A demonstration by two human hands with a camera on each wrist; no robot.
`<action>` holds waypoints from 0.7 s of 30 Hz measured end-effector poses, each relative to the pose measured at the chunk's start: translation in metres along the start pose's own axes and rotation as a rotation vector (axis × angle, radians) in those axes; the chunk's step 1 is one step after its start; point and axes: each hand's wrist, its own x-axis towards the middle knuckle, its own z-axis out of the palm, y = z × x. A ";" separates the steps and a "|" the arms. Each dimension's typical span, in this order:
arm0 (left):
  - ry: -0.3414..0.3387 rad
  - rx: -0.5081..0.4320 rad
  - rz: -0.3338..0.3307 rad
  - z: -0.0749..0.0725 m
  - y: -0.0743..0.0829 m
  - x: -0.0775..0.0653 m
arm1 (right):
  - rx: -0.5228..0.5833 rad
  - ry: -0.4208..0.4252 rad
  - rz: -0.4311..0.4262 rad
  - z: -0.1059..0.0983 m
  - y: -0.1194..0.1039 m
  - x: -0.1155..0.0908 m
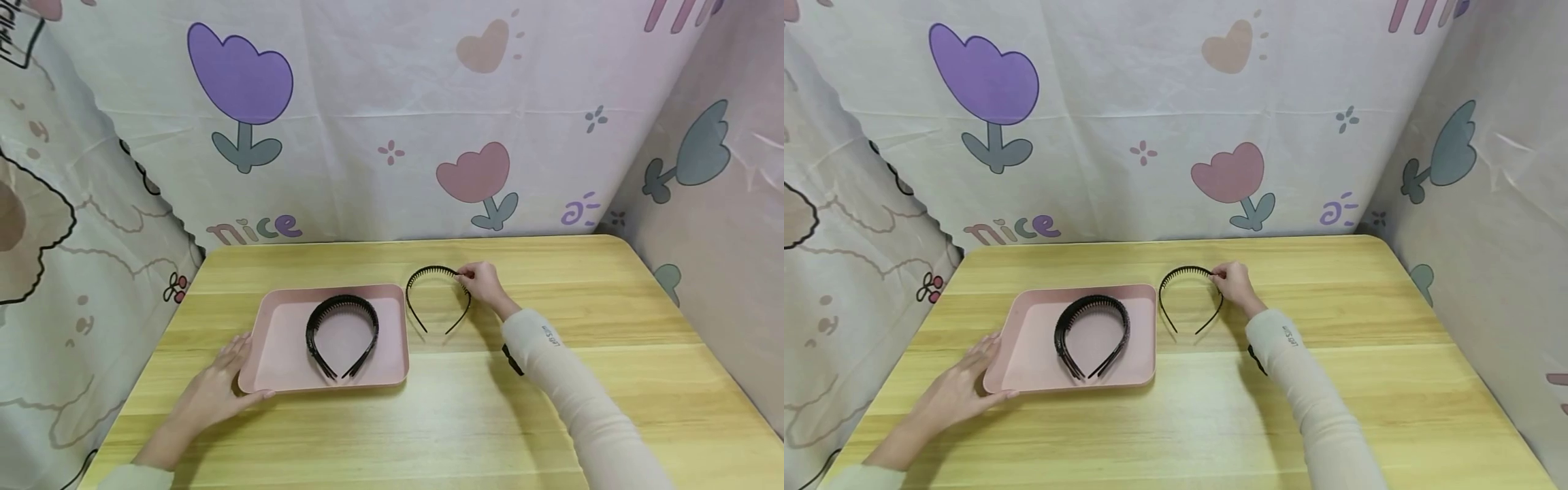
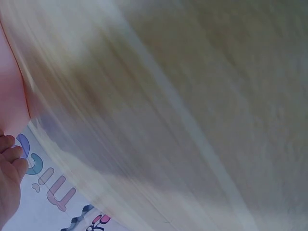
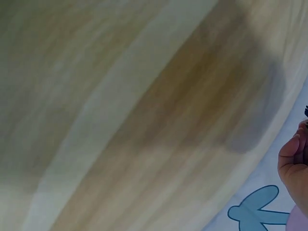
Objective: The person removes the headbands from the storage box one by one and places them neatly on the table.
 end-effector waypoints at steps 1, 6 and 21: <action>-0.001 -0.003 -0.003 0.000 0.000 0.000 | -0.002 0.002 -0.007 0.001 0.000 0.000; 0.011 -0.012 -0.006 0.000 0.000 -0.001 | -0.010 0.020 -0.044 0.005 0.001 0.002; 0.005 -0.015 -0.009 0.000 0.001 -0.002 | -0.013 0.013 0.013 0.011 0.010 0.006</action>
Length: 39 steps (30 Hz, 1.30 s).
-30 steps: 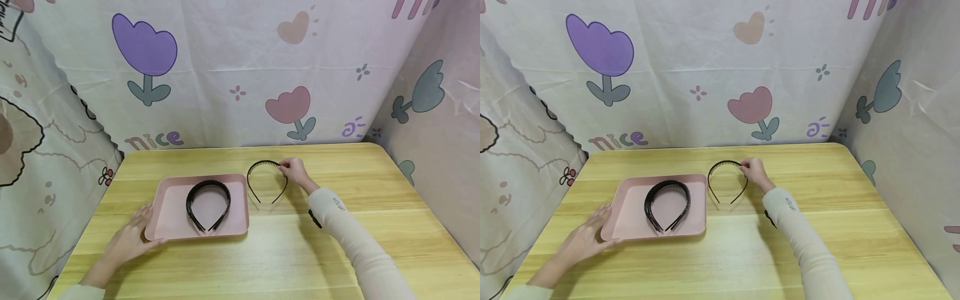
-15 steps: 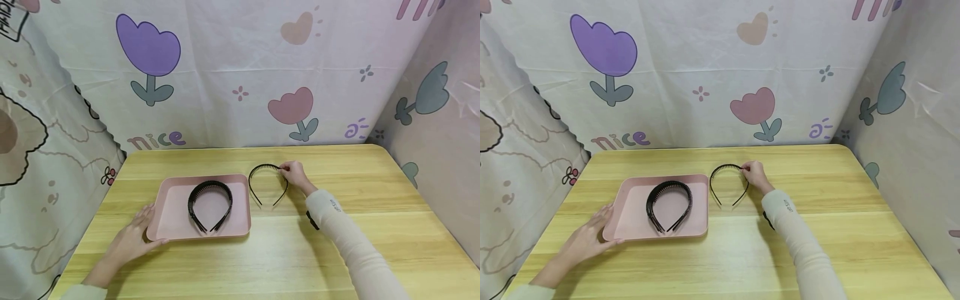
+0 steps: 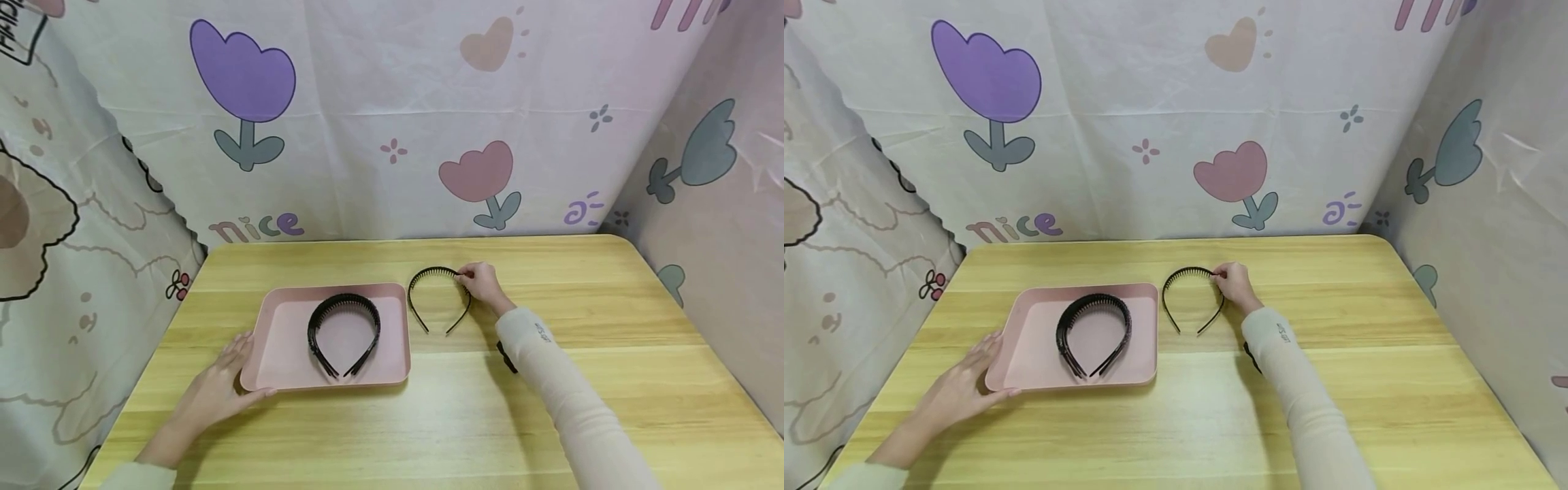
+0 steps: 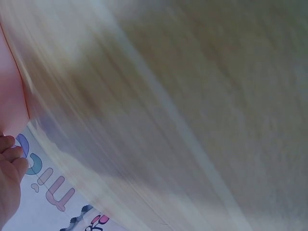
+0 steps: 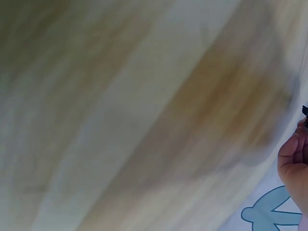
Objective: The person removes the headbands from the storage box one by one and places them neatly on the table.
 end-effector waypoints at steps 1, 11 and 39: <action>0.002 -0.002 0.001 0.000 0.000 0.000 | -0.003 -0.002 0.001 0.000 0.000 0.000; -0.004 -0.006 -0.009 0.000 0.001 0.000 | -0.023 -0.022 0.025 0.001 0.002 0.000; -0.068 -0.019 -0.033 -0.004 0.004 0.002 | -0.024 0.004 0.007 0.001 -0.011 -0.005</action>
